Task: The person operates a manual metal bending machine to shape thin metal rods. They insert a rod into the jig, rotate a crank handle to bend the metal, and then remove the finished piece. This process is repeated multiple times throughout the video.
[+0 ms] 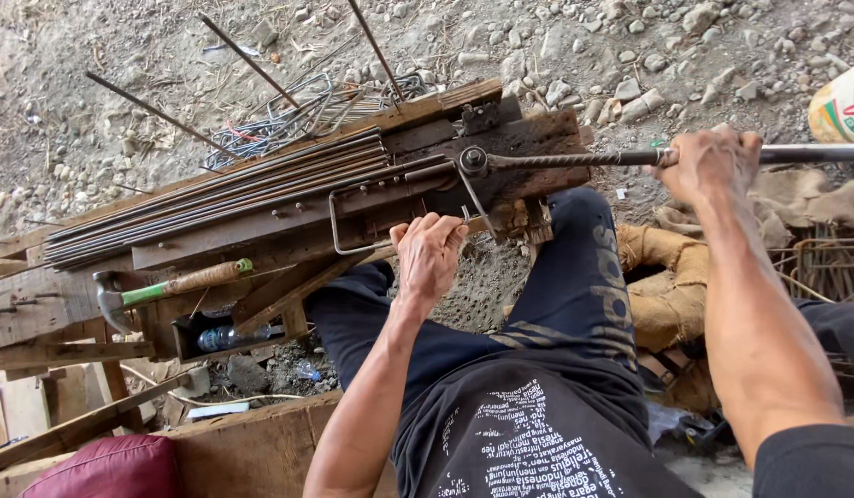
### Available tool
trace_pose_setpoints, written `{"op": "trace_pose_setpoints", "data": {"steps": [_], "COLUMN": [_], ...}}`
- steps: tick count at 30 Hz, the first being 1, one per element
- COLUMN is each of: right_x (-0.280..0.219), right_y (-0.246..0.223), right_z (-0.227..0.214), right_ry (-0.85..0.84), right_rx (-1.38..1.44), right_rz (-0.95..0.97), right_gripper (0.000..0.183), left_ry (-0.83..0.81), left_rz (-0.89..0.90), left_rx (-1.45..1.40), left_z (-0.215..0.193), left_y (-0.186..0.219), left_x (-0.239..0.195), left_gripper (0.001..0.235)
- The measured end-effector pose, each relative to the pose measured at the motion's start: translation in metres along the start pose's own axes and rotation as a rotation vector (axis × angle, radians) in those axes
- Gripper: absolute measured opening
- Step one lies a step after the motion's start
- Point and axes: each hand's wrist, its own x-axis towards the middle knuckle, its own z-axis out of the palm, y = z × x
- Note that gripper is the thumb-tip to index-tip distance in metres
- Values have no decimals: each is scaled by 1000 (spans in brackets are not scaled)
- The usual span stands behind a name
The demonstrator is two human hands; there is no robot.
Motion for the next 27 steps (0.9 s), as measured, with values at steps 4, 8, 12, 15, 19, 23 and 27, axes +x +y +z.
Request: {"op": "trace_pose_setpoints", "data": {"steps": [4, 8, 12, 15, 19, 23, 27], "right_x": [-29, -62, -69, -69, -82, -89, -56], "right_y": [8, 2, 4, 6, 3, 4, 6], "right_z": [23, 13, 31, 43, 40, 49, 49], "right_ry": [75, 45, 33, 87, 69, 72, 100], "right_rx": [15, 146, 173, 177, 139, 112, 137], "right_rz": [-1, 25, 42, 46, 53, 55, 68], "right_gripper": [52, 38, 41, 46, 39, 42, 36], "left_ry": [32, 31, 40, 26, -24, -108, -213], "left_rz": [4, -4, 2, 17, 9, -27, -97], "left_rx": [11, -23, -9, 19, -4, -32, -69], "left_z": [3, 1, 8, 10, 10, 5, -8], "left_y": [-2, 0, -8, -12, -16, -16, -6], "left_x": [0, 0, -1, 0, 2, 4, 10], "left_gripper": [21, 18, 23, 17, 17, 18, 20]}}
